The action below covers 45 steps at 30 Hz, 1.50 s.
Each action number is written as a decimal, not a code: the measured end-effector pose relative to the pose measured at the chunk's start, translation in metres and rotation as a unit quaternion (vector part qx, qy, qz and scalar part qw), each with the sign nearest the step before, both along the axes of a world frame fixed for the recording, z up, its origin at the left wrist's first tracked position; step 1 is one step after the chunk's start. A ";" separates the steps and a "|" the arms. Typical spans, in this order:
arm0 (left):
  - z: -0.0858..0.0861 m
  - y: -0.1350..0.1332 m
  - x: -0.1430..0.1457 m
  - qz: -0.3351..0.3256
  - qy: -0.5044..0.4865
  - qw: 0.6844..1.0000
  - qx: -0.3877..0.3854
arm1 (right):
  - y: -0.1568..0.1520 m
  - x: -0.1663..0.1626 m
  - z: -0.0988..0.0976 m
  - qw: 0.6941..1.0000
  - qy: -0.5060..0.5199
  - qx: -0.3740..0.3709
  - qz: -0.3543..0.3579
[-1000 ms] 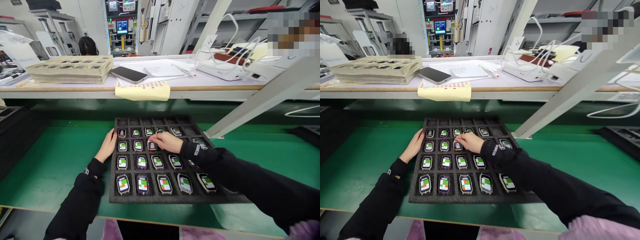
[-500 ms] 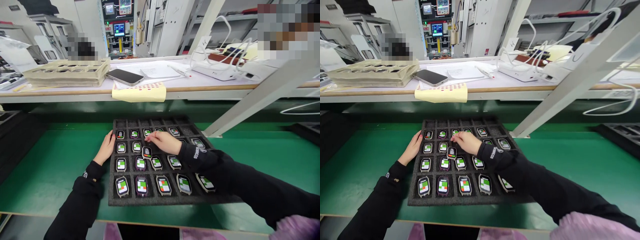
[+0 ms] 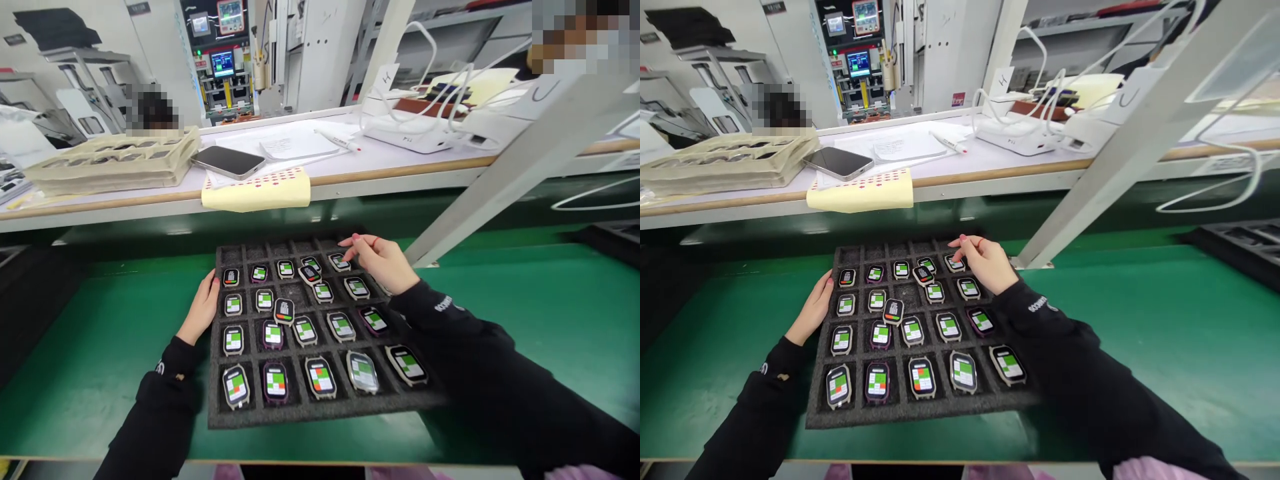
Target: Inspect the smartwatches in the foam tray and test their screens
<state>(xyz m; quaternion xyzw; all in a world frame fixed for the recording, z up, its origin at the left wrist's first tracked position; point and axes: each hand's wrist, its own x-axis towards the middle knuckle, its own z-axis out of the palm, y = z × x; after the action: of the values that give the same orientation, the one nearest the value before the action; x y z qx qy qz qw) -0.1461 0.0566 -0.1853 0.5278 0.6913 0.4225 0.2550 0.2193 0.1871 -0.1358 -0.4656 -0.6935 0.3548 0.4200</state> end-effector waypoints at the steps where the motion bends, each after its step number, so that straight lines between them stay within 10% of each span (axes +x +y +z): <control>1: 0.001 0.000 0.000 0.001 0.001 1.000 -0.003 | 0.000 0.002 -0.003 1.000 0.008 0.002 -0.013; 26: 0.012 0.000 0.000 0.024 0.013 0.999 -0.033 | -0.012 0.007 -0.004 0.947 0.292 -0.132 0.009; 45: 0.013 -0.003 0.004 0.015 0.002 1.000 -0.026 | -0.020 0.003 -0.004 0.946 0.284 -0.155 0.004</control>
<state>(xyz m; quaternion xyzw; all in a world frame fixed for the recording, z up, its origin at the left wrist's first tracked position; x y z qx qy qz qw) -0.1419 0.0539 -0.1725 0.5118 0.7102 0.4069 0.2608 0.2218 0.1668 -0.1401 -0.4020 -0.4838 0.5775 0.5204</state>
